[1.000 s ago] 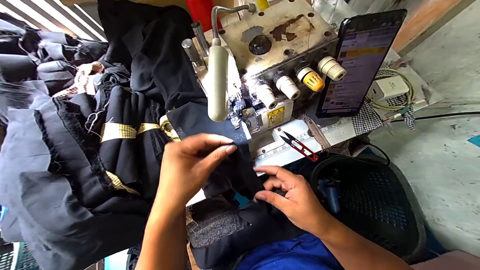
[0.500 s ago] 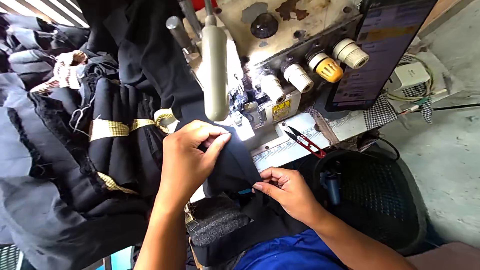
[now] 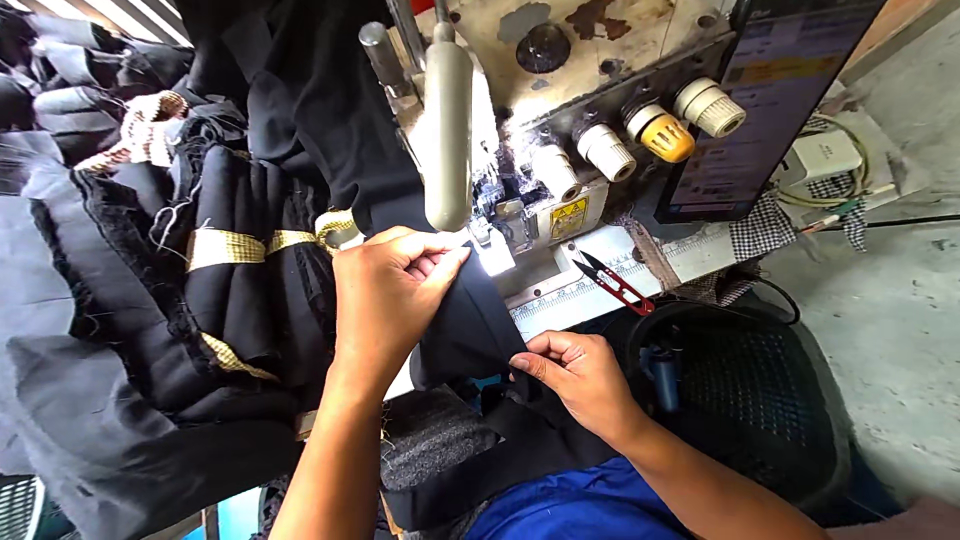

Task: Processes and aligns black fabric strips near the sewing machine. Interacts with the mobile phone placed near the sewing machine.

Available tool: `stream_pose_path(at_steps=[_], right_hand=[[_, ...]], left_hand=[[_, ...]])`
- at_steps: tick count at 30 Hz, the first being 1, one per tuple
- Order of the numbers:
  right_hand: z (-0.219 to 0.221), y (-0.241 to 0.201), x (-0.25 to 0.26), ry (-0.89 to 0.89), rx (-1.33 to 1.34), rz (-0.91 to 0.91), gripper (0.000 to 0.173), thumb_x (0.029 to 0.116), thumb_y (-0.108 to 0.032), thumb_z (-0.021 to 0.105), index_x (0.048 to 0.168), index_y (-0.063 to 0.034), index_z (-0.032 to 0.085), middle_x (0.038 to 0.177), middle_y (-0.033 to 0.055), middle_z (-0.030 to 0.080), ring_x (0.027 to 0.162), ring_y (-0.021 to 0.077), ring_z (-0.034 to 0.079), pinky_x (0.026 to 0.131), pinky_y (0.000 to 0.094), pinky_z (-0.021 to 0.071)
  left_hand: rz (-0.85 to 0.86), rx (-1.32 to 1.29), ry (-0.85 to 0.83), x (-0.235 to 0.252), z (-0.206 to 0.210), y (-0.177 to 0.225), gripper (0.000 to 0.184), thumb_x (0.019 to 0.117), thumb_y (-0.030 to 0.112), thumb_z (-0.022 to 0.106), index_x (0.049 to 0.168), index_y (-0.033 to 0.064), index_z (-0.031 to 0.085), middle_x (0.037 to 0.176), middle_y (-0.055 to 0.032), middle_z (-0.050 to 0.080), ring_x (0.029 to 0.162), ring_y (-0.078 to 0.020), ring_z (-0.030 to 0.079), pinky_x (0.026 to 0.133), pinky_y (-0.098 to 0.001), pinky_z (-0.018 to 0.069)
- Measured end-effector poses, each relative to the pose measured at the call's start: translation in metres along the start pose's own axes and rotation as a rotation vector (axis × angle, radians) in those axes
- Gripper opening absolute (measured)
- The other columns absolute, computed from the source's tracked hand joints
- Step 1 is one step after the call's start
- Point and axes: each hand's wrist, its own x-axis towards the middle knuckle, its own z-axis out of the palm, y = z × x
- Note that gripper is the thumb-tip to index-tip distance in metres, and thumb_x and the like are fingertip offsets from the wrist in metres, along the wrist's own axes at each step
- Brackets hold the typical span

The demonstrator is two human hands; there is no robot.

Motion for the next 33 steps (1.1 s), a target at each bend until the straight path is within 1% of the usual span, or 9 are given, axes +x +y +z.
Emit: stream_pose_path(at_steps=[4, 6, 10, 12, 15, 17, 20, 26, 33], right_hand=[[0.0, 0.007, 0.001, 0.053, -0.112, -0.157, 0.019, 0.0936, -0.023, 0.076, 0.087, -0.0048, 0.077, 0.082, -0.0005, 0.073, 0.077, -0.0006, 0.066, 0.069, 0.0158, 0.0552], [-0.003, 0.009, -0.001, 0.054, -0.117, -0.228, 0.019, 0.0923, -0.023, 0.078, 0.087, -0.0045, 0.078, 0.094, 0.0044, 0.07, 0.091, 0.0059, 0.065, 0.079, 0.0194, 0.0556], [-0.014, 0.002, -0.009, -0.067, 0.061, -0.215, 0.018, 0.0939, -0.016, 0.076, 0.086, -0.0001, 0.072, 0.111, 0.0136, 0.073, 0.11, 0.016, 0.069, 0.092, 0.0288, 0.0598], [-0.017, -0.002, -0.009, -0.112, 0.146, -0.19, 0.016, 0.0958, -0.013, 0.073, 0.089, 0.0009, 0.069, 0.105, 0.0126, 0.074, 0.107, 0.0157, 0.07, 0.092, 0.0304, 0.06], [-0.014, -0.005, -0.002, -0.079, 0.157, -0.155, 0.013, 0.0963, -0.01, 0.071, 0.092, 0.002, 0.07, 0.089, 0.0054, 0.073, 0.084, 0.0055, 0.069, 0.076, 0.0221, 0.0595], [-0.013, -0.007, 0.001, -0.055, 0.124, -0.131, 0.011, 0.0962, -0.009, 0.07, 0.094, 0.0026, 0.069, 0.085, 0.003, 0.072, 0.077, 0.0025, 0.068, 0.071, 0.0193, 0.0589], [-0.012, -0.006, -0.002, -0.038, 0.084, -0.122, 0.012, 0.0952, -0.006, 0.07, 0.1, 0.005, 0.071, 0.09, 0.0043, 0.074, 0.08, 0.0035, 0.07, 0.075, 0.0203, 0.061], [-0.011, -0.005, -0.004, -0.027, 0.053, -0.118, 0.011, 0.0956, -0.004, 0.068, 0.101, 0.0047, 0.071, 0.091, 0.0048, 0.074, 0.083, 0.0045, 0.071, 0.078, 0.0213, 0.0611], [-0.008, -0.012, 0.014, -0.034, 0.04, -0.119, 0.011, 0.0965, -0.008, 0.067, 0.1, 0.0021, 0.071, 0.089, 0.0033, 0.074, 0.082, 0.0036, 0.07, 0.077, 0.0212, 0.06]], left_hand=[[0.005, 0.027, 0.073, -0.005, 0.004, 0.002, 0.015, 0.0901, 0.024, 0.079, 0.094, 0.0103, 0.074, 0.093, 0.0012, 0.068, 0.072, 0.0004, 0.059, 0.061, -0.0149, 0.0478], [0.034, 0.137, 0.153, -0.018, 0.013, 0.011, 0.014, 0.0927, 0.022, 0.076, 0.094, 0.0077, 0.077, 0.093, -0.0057, 0.067, 0.078, -0.0102, 0.062, 0.067, -0.0252, 0.0503], [0.063, 0.244, 0.182, -0.052, 0.035, 0.027, 0.026, 0.0982, 0.026, 0.069, 0.115, 0.009, 0.078, 0.115, -0.0116, 0.071, 0.112, -0.0252, 0.064, 0.094, -0.0387, 0.0507], [0.059, 0.235, 0.189, -0.057, 0.042, 0.026, 0.029, 0.0984, 0.028, 0.068, 0.12, 0.0099, 0.077, 0.122, -0.0126, 0.07, 0.12, -0.0268, 0.06, 0.101, -0.0397, 0.0473], [0.054, 0.23, 0.204, -0.047, 0.045, 0.023, 0.03, 0.0992, 0.027, 0.066, 0.121, 0.01, 0.077, 0.124, -0.013, 0.069, 0.122, -0.0269, 0.059, 0.102, -0.0393, 0.0467], [0.058, 0.235, 0.201, -0.041, 0.045, 0.022, 0.03, 0.1001, 0.027, 0.065, 0.122, 0.0103, 0.076, 0.125, -0.0129, 0.069, 0.123, -0.0273, 0.059, 0.102, -0.0398, 0.0461], [0.069, 0.254, 0.19, -0.039, 0.045, 0.02, 0.03, 0.101, 0.028, 0.063, 0.123, 0.0116, 0.076, 0.126, -0.0124, 0.069, 0.122, -0.028, 0.059, 0.102, -0.0401, 0.0454], [0.098, 0.315, 0.06, -0.043, 0.037, 0.017, 0.039, 0.1059, 0.031, 0.053, 0.137, 0.013, 0.067, 0.137, -0.012, 0.064, 0.133, -0.0288, 0.056, 0.117, -0.049, 0.0378], [0.097, 0.32, 0.023, -0.025, 0.034, 0.011, 0.043, 0.1069, 0.033, 0.047, 0.138, 0.0094, 0.066, 0.14, -0.0134, 0.061, 0.131, -0.0321, 0.054, 0.111, -0.0485, 0.0402]])
